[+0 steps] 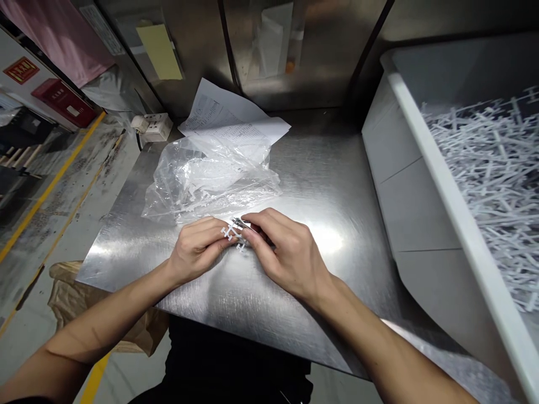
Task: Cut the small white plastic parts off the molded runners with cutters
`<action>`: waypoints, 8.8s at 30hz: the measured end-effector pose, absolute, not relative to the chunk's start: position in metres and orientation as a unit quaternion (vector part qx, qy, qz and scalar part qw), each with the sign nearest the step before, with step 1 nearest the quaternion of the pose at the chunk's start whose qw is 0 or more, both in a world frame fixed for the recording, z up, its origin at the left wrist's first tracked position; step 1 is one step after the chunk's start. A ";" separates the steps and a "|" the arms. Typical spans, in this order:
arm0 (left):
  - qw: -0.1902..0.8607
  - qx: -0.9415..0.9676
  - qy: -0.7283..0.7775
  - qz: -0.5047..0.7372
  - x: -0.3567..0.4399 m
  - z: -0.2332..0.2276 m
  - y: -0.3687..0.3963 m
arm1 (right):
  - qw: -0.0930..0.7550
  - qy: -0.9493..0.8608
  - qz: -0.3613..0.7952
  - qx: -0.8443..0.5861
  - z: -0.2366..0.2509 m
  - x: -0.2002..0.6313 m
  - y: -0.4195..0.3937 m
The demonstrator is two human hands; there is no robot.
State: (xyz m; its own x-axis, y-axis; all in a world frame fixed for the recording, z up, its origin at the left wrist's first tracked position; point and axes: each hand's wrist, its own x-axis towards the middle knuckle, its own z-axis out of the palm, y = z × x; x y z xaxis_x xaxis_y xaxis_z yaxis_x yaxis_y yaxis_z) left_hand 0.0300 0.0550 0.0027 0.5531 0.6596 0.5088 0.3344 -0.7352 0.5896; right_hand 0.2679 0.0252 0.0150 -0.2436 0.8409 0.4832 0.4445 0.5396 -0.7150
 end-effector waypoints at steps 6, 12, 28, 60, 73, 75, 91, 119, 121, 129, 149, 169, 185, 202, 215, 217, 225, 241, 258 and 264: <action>0.222 0.853 0.316 0.351 0.029 -0.001 0.056 | 0.443 -0.717 0.268 -0.466 0.006 0.265 0.029; 0.219 0.850 0.331 0.346 0.030 -0.003 0.057 | 0.452 -0.681 0.309 -0.485 -0.002 0.262 0.032; 0.247 0.828 0.379 0.333 0.032 -0.004 0.059 | 0.438 -0.639 0.349 -0.528 -0.003 0.254 0.040; 0.182 0.850 0.356 0.342 0.034 -0.007 0.056 | 0.448 -0.638 0.382 -0.496 0.010 0.249 0.031; 0.186 0.841 0.380 0.338 0.032 -0.003 0.057 | 0.450 -0.562 0.473 -0.507 0.005 0.251 0.038; 0.193 0.835 0.388 0.340 0.031 -0.002 0.056 | 0.444 -0.577 0.458 -0.510 0.007 0.257 0.040; 0.330 0.735 0.453 0.381 0.029 0.004 0.055 | 0.383 -0.709 0.335 -0.489 0.017 0.277 0.040; 0.296 0.760 0.456 0.357 0.027 0.000 0.059 | 0.387 -0.680 0.372 -0.499 0.010 0.272 0.039; 0.306 0.750 0.468 0.354 0.027 0.000 0.059 | 0.390 -0.668 0.386 -0.504 0.009 0.271 0.039; 0.357 0.708 0.488 0.365 0.028 0.001 0.061 | 0.391 -0.643 0.401 -0.522 0.006 0.272 0.042; 0.387 0.681 0.488 0.386 0.029 0.001 0.059 | 0.393 -0.656 0.412 -0.495 0.019 0.276 0.039; 0.324 0.734 0.449 0.393 0.028 0.000 0.059 | 0.365 -0.732 0.343 -0.462 0.026 0.281 0.039; 0.284 0.759 0.448 0.378 0.027 0.000 0.057 | 0.370 -0.684 0.404 -0.482 0.021 0.279 0.039; 0.295 0.747 0.457 0.383 0.028 0.000 0.058 | 0.364 -0.750 0.320 -0.451 0.021 0.280 0.038; 0.255 0.751 0.448 0.413 0.026 0.001 0.057 | 0.370 -0.818 0.222 -0.381 0.024 0.285 0.036; 0.252 0.754 0.443 0.414 0.025 0.001 0.057 | 0.370 -0.815 0.232 -0.380 0.024 0.285 0.036; 0.239 0.764 0.421 0.426 0.025 0.000 0.058 | 0.360 -0.797 0.277 -0.399 0.031 0.286 0.034; 0.233 0.781 0.371 0.445 0.025 0.006 0.059 | 0.345 -0.804 0.272 -0.400 0.042 0.292 0.032; 0.255 0.779 0.325 0.472 0.022 0.000 0.060 | 0.349 -0.844 0.179 -0.366 0.045 0.295 0.029; 0.235 0.784 0.281 0.501 0.022 -0.004 0.063 | 0.364 -0.864 0.096 -0.334 0.043 0.297 0.028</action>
